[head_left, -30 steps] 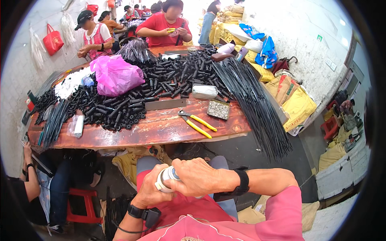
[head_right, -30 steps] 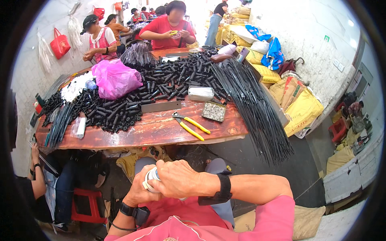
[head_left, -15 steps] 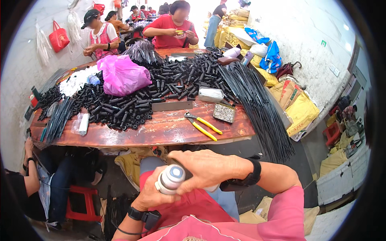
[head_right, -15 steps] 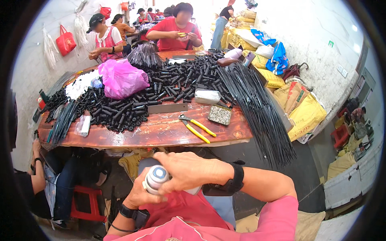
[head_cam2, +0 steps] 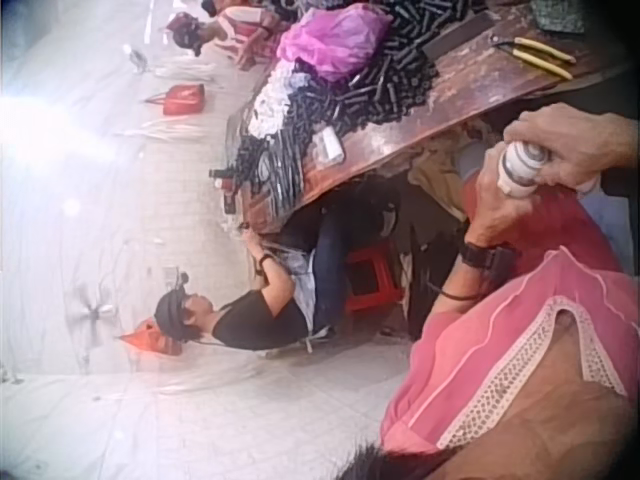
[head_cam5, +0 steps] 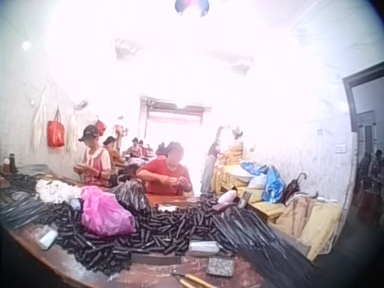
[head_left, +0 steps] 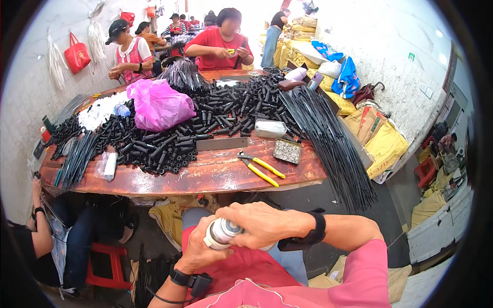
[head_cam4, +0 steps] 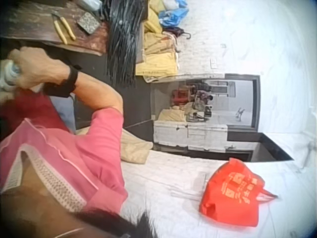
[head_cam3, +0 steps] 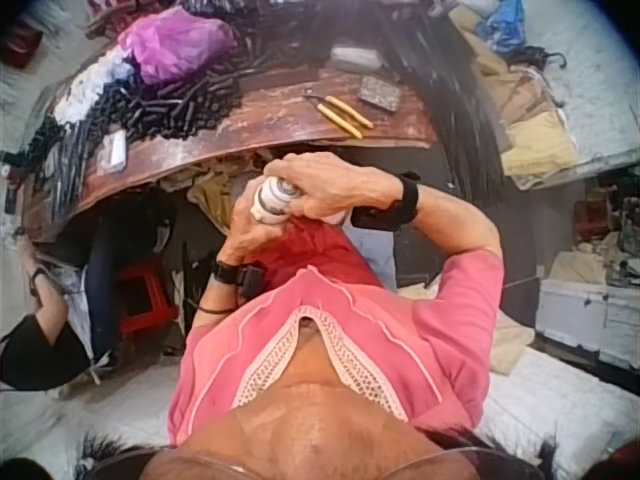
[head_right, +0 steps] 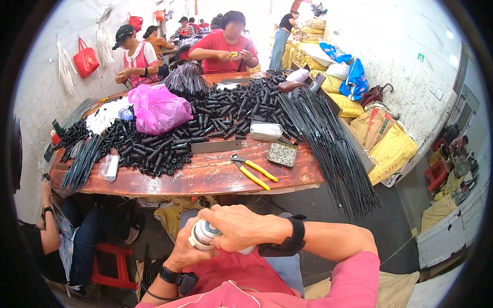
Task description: The worker is assembling or processing black umbrella ribs/spokes, cutting them to size and attaching small plastic components.
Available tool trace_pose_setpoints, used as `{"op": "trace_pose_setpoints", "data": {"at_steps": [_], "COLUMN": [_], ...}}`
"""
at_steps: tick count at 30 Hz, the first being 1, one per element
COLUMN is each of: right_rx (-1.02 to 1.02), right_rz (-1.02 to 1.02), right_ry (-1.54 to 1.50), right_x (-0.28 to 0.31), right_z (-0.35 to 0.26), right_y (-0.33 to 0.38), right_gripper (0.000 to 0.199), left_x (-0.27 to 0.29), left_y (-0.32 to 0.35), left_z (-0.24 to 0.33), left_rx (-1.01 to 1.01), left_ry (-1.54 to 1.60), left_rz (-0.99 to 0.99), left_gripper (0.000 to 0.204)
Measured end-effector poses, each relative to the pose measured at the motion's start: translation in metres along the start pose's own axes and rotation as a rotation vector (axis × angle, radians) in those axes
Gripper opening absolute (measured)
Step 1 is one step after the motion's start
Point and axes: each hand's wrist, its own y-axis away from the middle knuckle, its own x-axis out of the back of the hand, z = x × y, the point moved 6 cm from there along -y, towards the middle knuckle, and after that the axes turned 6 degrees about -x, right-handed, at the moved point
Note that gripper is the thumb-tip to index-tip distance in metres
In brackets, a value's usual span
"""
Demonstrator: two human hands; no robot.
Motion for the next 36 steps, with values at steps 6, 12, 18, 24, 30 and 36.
{"op": "trace_pose_setpoints", "data": {"at_steps": [6,12,18,24,30,36], "right_rx": [0.209,0.164,0.113,0.107,0.017,-0.033], "right_rz": [-0.128,0.031,0.319,0.494,0.568,0.627], "right_ry": [0.098,-0.815,-1.354,-1.598,-1.559,-1.536], "right_x": [0.027,0.042,0.020,-0.026,-0.034,-0.034], "right_z": [-0.022,-0.007,0.041,0.084,0.096,0.091], "right_y": [0.017,0.033,0.047,0.060,0.083,0.099], "right_gripper": [0.065,0.063,0.062,0.063,0.062,0.061], "left_x": [-0.007,0.003,0.015,0.024,0.018,0.010], "left_y": [0.007,0.003,-0.005,-0.039,-0.063,-0.076], "left_z": [0.004,0.014,0.038,0.110,0.174,0.212], "left_rx": [0.103,0.051,-0.076,-0.338,-0.670,-0.798], "left_ry": [0.346,0.319,0.344,0.335,0.192,0.116], "left_rz": [-0.262,-0.158,-0.107,-0.134,-0.324,-0.352], "left_gripper": [0.084,0.090,0.087,0.082,0.073,0.062]}}
